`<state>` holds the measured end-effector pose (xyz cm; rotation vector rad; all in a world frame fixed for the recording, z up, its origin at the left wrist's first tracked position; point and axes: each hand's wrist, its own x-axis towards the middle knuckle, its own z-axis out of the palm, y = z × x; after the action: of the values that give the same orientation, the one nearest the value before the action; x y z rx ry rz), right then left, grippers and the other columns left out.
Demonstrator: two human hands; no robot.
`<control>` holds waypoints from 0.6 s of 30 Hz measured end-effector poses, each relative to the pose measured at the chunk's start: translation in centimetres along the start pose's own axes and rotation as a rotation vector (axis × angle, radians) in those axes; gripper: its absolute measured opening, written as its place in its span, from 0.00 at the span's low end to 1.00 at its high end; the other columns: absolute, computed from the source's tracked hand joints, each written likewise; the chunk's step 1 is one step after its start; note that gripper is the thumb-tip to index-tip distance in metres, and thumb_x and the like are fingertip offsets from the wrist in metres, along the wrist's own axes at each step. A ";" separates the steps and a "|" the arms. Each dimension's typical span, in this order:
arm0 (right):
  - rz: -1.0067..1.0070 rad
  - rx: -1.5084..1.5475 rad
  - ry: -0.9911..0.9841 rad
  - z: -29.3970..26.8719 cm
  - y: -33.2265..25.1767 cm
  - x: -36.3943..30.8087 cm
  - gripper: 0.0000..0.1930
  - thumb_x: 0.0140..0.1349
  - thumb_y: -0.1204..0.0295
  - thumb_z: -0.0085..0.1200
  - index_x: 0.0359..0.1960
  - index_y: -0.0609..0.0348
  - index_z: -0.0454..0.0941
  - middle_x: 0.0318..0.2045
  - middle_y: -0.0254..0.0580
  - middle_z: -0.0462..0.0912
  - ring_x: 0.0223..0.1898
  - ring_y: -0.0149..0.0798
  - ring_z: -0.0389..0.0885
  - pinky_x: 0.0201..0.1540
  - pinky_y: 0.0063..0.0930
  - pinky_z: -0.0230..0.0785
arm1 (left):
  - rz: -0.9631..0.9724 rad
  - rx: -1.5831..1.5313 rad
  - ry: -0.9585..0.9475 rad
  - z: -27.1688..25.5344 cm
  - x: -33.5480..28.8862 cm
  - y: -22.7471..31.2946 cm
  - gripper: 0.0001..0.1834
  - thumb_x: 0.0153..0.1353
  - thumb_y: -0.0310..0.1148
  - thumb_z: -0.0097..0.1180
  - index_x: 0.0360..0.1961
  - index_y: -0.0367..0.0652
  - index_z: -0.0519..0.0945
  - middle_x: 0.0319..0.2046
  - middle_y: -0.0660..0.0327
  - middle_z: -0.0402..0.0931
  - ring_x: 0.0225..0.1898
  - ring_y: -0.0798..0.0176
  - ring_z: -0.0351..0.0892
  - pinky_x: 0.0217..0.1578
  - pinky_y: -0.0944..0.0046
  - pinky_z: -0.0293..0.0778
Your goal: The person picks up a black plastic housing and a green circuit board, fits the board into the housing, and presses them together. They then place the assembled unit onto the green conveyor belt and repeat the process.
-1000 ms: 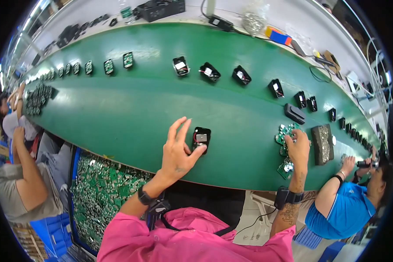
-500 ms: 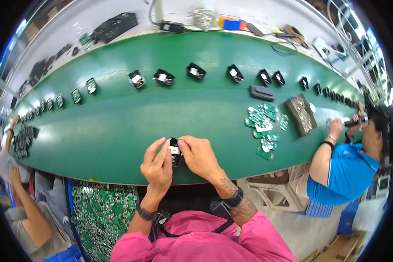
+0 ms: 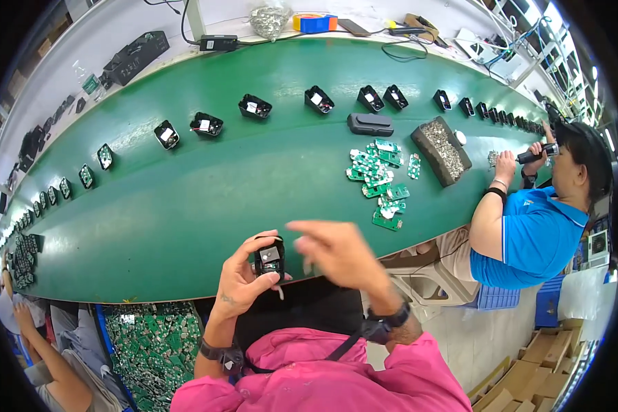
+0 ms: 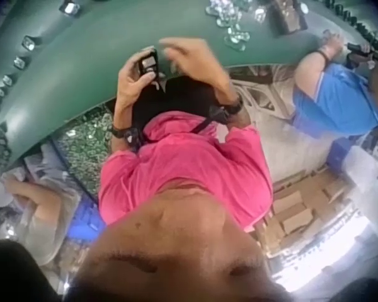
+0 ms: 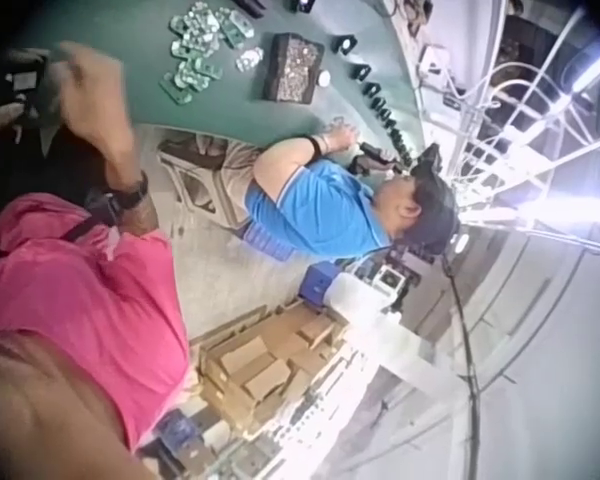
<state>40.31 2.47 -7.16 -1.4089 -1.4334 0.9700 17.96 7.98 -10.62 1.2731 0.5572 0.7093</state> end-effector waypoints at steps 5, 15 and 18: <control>-0.052 -0.904 0.610 -11.5 7.1 -2.8 0.18 0.58 0.80 0.58 0.52 0.61 0.80 0.41 0.50 0.78 0.45 0.50 0.78 0.50 0.36 0.71 | -0.158 -0.196 0.097 0.8 -1.3 -0.3 0.19 0.62 0.19 0.57 0.55 0.31 0.77 0.65 0.48 0.64 0.42 0.52 0.86 0.32 0.67 0.85; 0.110 -0.505 0.788 -13.2 9.0 -4.7 0.08 0.67 0.73 0.56 0.37 0.68 0.81 0.27 0.43 0.82 0.27 0.36 0.81 0.29 0.28 0.71 | -0.117 -0.015 0.125 3.0 -0.9 0.3 0.14 0.71 0.25 0.48 0.50 0.28 0.82 0.66 0.51 0.61 0.45 0.58 0.86 0.37 0.68 0.84; 0.077 0.091 0.747 -8.9 5.4 -6.1 0.09 0.72 0.70 0.53 0.39 0.63 0.82 0.25 0.36 0.81 0.20 0.24 0.74 0.22 0.18 0.65 | -0.076 0.085 0.137 4.0 -1.0 0.7 0.13 0.70 0.23 0.50 0.49 0.30 0.83 0.67 0.50 0.61 0.43 0.62 0.85 0.37 0.69 0.84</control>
<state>50.22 -3.80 -9.92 -1.5385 -0.7728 0.4541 20.03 4.74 -9.05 1.2815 0.7509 0.7189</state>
